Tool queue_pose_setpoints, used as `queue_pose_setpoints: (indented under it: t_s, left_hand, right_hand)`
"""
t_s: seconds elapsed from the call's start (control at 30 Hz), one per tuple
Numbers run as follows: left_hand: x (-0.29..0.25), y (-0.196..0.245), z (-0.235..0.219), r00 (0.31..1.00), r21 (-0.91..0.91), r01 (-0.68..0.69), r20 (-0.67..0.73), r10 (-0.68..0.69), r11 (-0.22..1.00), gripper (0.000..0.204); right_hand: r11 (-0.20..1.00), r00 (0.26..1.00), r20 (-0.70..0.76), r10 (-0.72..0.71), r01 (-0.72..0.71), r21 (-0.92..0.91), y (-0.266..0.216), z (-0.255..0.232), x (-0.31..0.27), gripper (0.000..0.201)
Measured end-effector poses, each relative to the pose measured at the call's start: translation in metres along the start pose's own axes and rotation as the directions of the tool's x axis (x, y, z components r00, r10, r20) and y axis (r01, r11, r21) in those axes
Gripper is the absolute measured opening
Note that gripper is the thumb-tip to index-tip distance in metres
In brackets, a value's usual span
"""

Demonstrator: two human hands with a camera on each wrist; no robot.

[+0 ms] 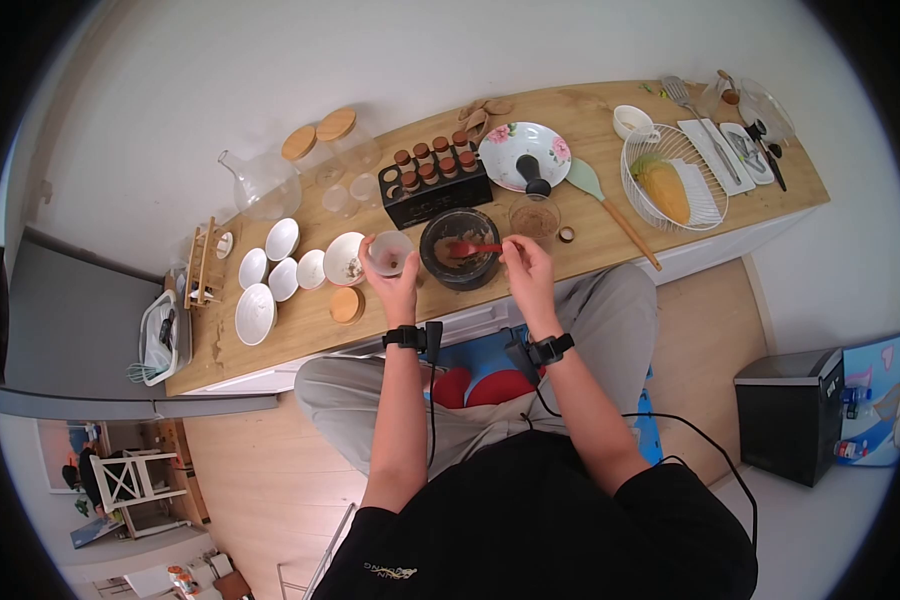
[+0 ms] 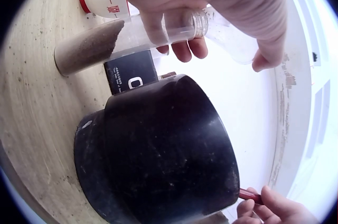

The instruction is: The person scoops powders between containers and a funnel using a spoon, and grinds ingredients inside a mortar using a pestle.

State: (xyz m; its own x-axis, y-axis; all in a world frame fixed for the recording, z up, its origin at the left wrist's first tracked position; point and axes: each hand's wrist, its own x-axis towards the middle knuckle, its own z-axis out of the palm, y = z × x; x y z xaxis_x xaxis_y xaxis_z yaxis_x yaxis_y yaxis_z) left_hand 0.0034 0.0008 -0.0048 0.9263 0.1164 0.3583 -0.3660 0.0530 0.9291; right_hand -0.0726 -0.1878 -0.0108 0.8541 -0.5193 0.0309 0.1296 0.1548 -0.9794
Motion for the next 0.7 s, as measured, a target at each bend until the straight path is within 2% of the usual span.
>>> queue_pose_setpoints:
  t_s: [0.33, 0.47, 0.7]
  left_hand:
    - [0.000, -0.002, 0.000, 1.000, 0.004, -0.004, -0.004, 0.004, 1.000, 0.071]
    - [0.000, -0.002, -0.001, 1.000, 0.000, 0.002, 0.001, -0.002, 1.000, 0.071]
    - [-0.001, 0.002, 0.000, 1.000, -0.017, 0.019, 0.008, -0.019, 1.000, 0.072]
  right_hand:
    - [0.976, 0.986, -0.037, 0.160, -0.152, 0.157, 0.004, -0.003, -0.006, 0.017]
    - [0.967, 0.986, -0.040, 0.163, -0.152, 0.205, -0.001, -0.005, -0.005, 0.018]
    - [0.966, 0.998, 0.004, 0.063, -0.063, 0.251, -0.048, 0.008, -0.006, 0.018]
